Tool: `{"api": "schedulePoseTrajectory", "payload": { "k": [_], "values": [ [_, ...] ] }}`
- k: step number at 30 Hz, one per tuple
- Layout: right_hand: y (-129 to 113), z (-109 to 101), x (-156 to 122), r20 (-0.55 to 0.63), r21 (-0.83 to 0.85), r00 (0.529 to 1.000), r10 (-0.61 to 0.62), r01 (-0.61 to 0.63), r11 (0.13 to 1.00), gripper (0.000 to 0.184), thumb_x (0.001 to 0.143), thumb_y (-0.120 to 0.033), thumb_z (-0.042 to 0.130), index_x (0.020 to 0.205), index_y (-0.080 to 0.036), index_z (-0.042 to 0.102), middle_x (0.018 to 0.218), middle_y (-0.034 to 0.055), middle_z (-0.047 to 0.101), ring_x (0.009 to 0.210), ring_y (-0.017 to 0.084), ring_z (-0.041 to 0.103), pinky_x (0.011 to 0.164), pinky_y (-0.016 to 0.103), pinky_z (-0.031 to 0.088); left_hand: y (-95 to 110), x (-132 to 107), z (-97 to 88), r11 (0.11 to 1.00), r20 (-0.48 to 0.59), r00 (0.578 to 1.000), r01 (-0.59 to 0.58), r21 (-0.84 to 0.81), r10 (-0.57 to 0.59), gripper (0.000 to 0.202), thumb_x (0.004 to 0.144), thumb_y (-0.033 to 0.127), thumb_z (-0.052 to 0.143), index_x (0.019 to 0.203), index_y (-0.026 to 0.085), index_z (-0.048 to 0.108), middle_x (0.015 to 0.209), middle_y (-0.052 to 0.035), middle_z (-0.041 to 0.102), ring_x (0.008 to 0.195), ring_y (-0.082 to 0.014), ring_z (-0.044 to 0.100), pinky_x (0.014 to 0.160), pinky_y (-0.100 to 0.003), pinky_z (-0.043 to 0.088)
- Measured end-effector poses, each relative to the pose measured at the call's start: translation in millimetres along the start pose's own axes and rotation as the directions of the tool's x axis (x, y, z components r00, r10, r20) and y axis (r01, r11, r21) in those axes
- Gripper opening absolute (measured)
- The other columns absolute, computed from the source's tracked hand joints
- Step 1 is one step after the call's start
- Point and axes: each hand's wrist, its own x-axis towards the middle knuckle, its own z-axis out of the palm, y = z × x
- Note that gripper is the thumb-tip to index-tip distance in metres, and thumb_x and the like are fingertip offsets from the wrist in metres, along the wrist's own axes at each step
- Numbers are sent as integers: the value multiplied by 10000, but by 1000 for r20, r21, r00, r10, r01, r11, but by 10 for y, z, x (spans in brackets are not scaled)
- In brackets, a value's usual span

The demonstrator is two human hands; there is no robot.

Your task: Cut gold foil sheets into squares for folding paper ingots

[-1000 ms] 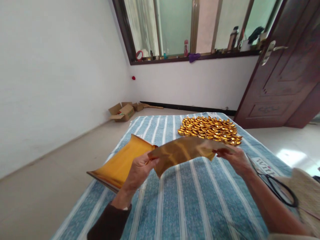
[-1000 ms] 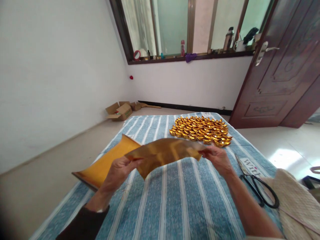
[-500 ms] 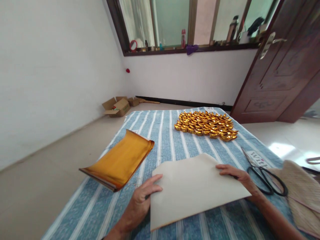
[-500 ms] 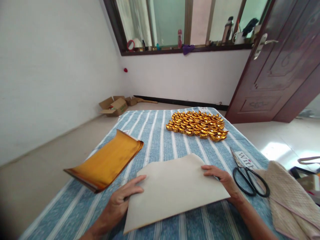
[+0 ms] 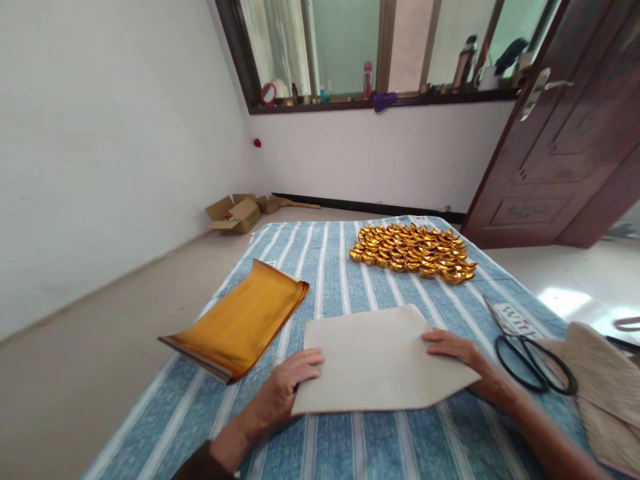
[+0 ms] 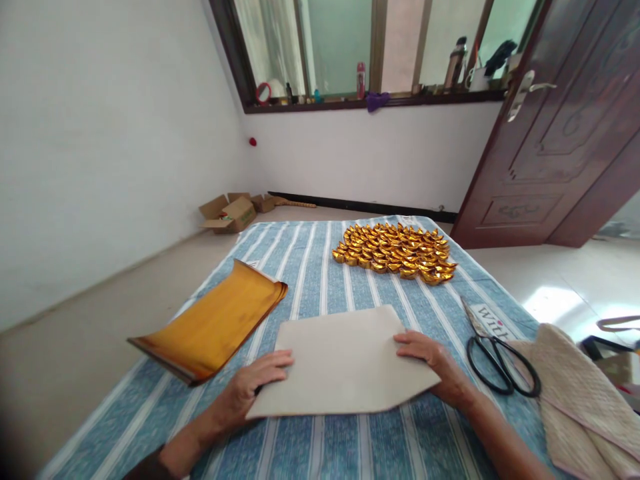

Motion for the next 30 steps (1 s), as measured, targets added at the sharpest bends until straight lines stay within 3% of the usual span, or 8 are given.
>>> {"api": "schedulePoseTrajectory", "payload": {
  "k": [7, 11, 15, 17, 19, 23, 26, 30],
  "values": [
    [7, -54, -93, 62, -101, 997, -43, 49, 994, 512, 906, -718, 585, 975, -240, 755, 1197, 130, 591, 1286, 334, 361, 1065, 520, 331, 114, -58, -47, 991, 134, 989, 52, 122, -68, 139, 783, 209, 619, 916, 212, 662, 1180, -109, 663, 1151, -270, 588, 1101, -488, 308],
    [-1, -119, -56, 108, -73, 994, -20, 28, 997, 550, 874, -761, 601, 999, -249, 758, 1187, 121, 598, 1259, 336, 397, 1053, 501, 359, 127, -25, -117, 994, 163, 981, 94, 61, -103, 138, 826, 290, 611, 919, 224, 688, 1197, -102, 657, 1147, -256, 589, 1071, -420, 356],
    [-67, -165, 122, 139, -50, 988, 61, -54, 997, 499, 896, -707, 596, 922, -242, 775, 1075, 83, 650, 1179, 340, 482, 1041, 455, 383, 148, 81, -134, 966, 146, 963, 242, -93, -227, 231, 880, 373, 545, 868, 230, 727, 1020, -61, 721, 1026, -244, 636, 990, -353, 429],
    [-109, -157, 225, 107, -44, 979, 173, -169, 985, 450, 931, -625, 557, 982, -231, 768, 1073, 64, 651, 1097, 330, 543, 973, 410, 442, 182, 139, -126, 911, 105, 923, 384, -150, -371, 288, 874, 406, 527, 861, 212, 740, 932, -57, 727, 919, -249, 659, 884, -323, 486],
    [-131, -125, 307, 80, -28, 959, 271, -270, 963, 434, 924, -566, 534, 1024, -208, 757, 1042, 54, 659, 989, 316, 596, 888, 369, 483, 213, 185, -104, 828, 67, 847, 529, -183, -527, 327, 847, 444, 534, 815, 198, 746, 868, -49, 725, 827, -251, 668, 779, -297, 510],
    [-136, -9, 402, -8, -61, 896, 443, -443, 894, 376, 839, -498, 585, 877, -174, 773, 857, 46, 680, 806, 290, 635, 704, 307, 484, 215, 241, -26, 697, 0, 712, 688, -203, -703, 346, 773, 486, 563, 798, 181, 723, 781, -31, 718, 771, -254, 672, 704, -287, 500],
    [-178, 86, 445, -114, -169, 829, 547, -559, 812, 230, 804, -392, 665, 795, -188, 770, 775, 30, 668, 757, 270, 629, 639, 282, 444, 184, 258, 51, 680, -91, 675, 717, -153, -732, 417, 746, 476, 576, 1002, 158, 663, 747, -15, 699, 728, -247, 668, 685, -298, 494],
    [-253, 189, 478, -257, -354, 827, 499, -561, 748, 123, 805, -298, 729, 717, -211, 733, 748, 16, 642, 768, 258, 605, 658, 284, 413, 147, 242, 148, 701, -239, 681, 713, -1, -692, 608, 804, 454, 511, 1307, 114, 473, 703, 6, 656, 717, -244, 660, 723, -326, 494]
  ]
}}
